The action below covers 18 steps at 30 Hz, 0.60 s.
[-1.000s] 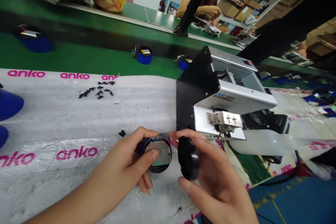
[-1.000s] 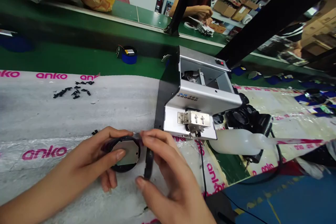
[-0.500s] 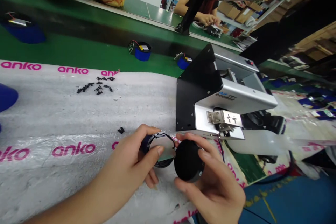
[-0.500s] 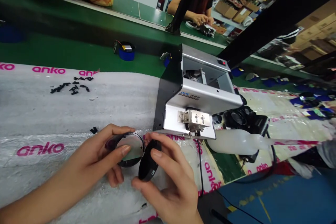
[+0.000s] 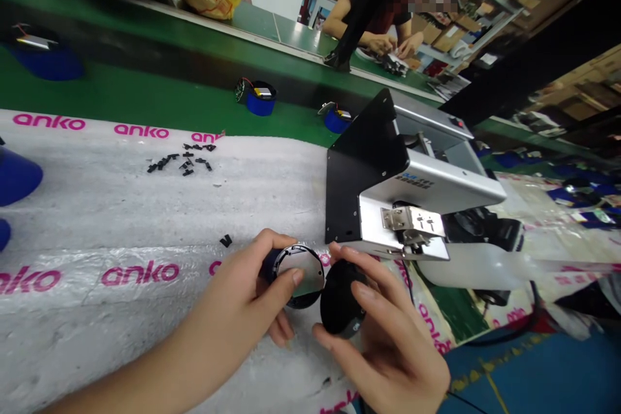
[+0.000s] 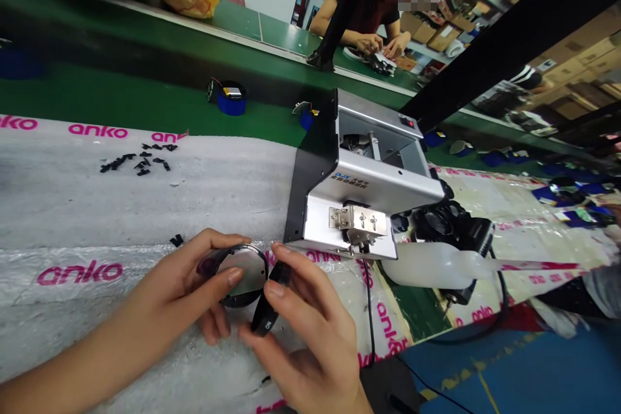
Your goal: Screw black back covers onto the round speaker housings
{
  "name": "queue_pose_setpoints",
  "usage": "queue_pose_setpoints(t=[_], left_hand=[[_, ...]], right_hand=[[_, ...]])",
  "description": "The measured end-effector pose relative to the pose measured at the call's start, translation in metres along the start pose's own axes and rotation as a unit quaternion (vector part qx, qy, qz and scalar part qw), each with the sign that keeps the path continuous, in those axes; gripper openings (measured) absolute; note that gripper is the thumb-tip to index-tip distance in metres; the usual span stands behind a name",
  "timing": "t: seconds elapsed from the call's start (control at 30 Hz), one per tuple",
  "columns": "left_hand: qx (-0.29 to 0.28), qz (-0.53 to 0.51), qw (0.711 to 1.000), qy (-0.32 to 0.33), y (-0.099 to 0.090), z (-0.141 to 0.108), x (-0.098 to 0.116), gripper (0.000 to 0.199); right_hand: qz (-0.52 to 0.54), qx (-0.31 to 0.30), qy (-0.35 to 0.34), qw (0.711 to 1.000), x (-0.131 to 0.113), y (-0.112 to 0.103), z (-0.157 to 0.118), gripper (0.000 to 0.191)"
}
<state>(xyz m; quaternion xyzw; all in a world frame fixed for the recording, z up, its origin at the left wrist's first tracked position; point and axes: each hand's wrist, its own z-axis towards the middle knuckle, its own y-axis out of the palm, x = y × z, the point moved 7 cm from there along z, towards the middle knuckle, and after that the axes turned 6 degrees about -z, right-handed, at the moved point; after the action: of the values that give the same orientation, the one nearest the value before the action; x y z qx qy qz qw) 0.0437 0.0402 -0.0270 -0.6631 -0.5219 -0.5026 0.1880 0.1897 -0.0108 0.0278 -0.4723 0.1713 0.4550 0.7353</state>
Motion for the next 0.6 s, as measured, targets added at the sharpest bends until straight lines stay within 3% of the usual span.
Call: queue_pose_setpoints(t=[0.2, 0.4, 0.6], left_hand=[[0.012, -0.003, 1.0, 0.009, 0.0, -0.002, 0.001, 0.029], [0.004, -0.002, 1.0, 0.009, 0.0, -0.002, 0.0, 0.029], [-0.015, 0.004, 0.999, 0.028, 0.002, -0.003, 0.004, 0.023]], right_hand=[[0.008, -0.003, 0.019, 1.0, 0.001, 0.001, 0.0, 0.072], [-0.01, 0.018, -0.026, 0.999, -0.004, 0.002, -0.003, 0.075], [-0.058, -0.063, -0.002, 0.996, -0.007, 0.007, 0.009, 0.07]])
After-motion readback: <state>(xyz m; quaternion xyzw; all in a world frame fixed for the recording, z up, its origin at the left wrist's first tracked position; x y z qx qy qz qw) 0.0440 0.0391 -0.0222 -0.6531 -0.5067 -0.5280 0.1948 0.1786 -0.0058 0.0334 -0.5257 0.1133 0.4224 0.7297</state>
